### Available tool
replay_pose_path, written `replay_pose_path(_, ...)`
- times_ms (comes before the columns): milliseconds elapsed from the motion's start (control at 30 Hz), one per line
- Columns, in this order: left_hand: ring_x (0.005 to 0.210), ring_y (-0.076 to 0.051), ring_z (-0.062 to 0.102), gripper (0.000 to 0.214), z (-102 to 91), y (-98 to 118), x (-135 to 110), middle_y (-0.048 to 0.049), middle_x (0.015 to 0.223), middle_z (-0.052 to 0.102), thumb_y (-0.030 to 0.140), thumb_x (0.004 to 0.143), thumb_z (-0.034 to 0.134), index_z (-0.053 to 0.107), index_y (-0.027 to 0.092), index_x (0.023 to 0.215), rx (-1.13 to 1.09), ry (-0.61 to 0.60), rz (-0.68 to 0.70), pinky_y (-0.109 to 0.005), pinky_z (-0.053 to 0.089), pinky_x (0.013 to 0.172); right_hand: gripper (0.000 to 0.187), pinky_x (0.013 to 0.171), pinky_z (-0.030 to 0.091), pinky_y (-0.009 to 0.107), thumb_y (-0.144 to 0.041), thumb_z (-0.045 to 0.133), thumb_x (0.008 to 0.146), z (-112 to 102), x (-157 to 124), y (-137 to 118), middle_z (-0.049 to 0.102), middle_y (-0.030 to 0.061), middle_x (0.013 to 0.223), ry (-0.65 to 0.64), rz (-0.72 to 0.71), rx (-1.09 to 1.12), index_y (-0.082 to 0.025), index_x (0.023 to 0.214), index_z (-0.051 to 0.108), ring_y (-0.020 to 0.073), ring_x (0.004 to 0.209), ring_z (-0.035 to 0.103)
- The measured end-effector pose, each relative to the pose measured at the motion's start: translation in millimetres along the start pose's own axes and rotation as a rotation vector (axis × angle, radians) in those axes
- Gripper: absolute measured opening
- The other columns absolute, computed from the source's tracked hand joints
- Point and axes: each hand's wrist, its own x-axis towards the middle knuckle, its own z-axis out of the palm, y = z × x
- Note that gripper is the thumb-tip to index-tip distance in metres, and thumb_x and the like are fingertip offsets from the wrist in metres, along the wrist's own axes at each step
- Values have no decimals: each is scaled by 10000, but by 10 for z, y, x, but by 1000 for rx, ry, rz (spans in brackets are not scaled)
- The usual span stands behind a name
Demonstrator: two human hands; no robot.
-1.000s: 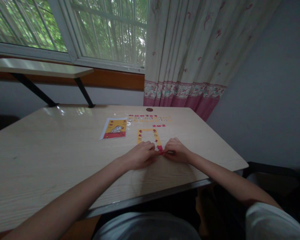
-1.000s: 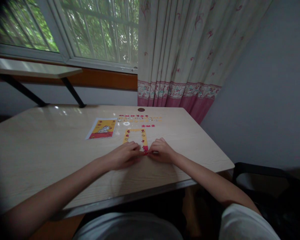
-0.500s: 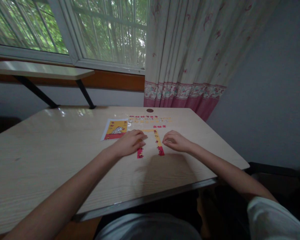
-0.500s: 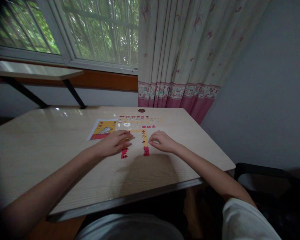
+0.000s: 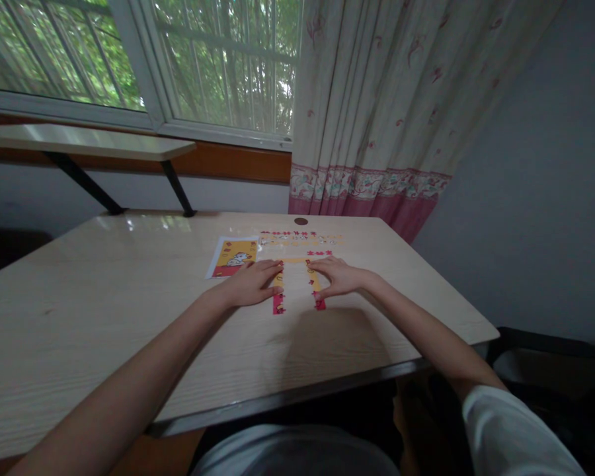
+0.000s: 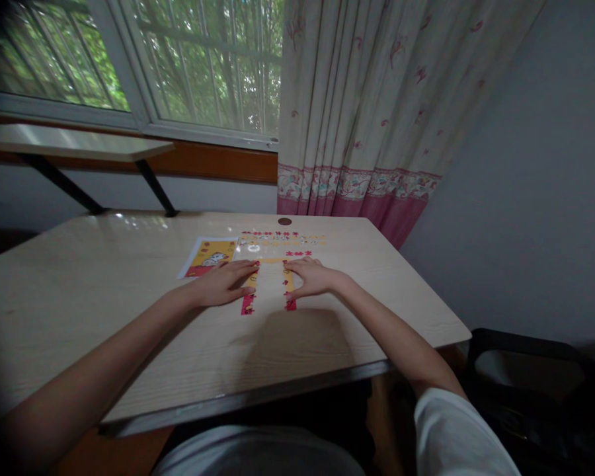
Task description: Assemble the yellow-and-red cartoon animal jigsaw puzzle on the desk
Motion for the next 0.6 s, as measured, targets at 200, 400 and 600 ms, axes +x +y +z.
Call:
replay_pose_path(200, 1313, -316, 338, 636, 12, -97, -22, -149, 1441, 372, 547, 870, 375, 383, 153, 1369, -5, -9, -23, -552, 244, 1048, 884, 1053, 239, 483, -677, 615, 671, 58, 15, 5, 404, 129, 1417, 45, 4, 39, -185, 1376, 408, 331, 1283, 350)
replay_pose_path(400, 1309, -297, 353, 612, -3, -64, -24, -155, 1433, 382, 532, 871, 387, 412, 151, 1349, -1, -3, -21, -524, 238, 1063, 881, 1064, 208, 488, -694, 588, 685, 79, 2, -10, 382, 128, 1431, 46, 8, 50, -205, 1390, 386, 328, 1308, 312)
replay_pose_path(600, 1299, -312, 362, 613, -7, -45, -30, -156, 1428, 389, 527, 872, 383, 420, 139, 1344, -2, 2, -29, -538, 239, 1059, 733, 1060, 211, 476, -632, 558, 762, 66, -5, 91, 430, 104, 1399, 99, -21, 23, -219, 1354, 436, 294, 1276, 351)
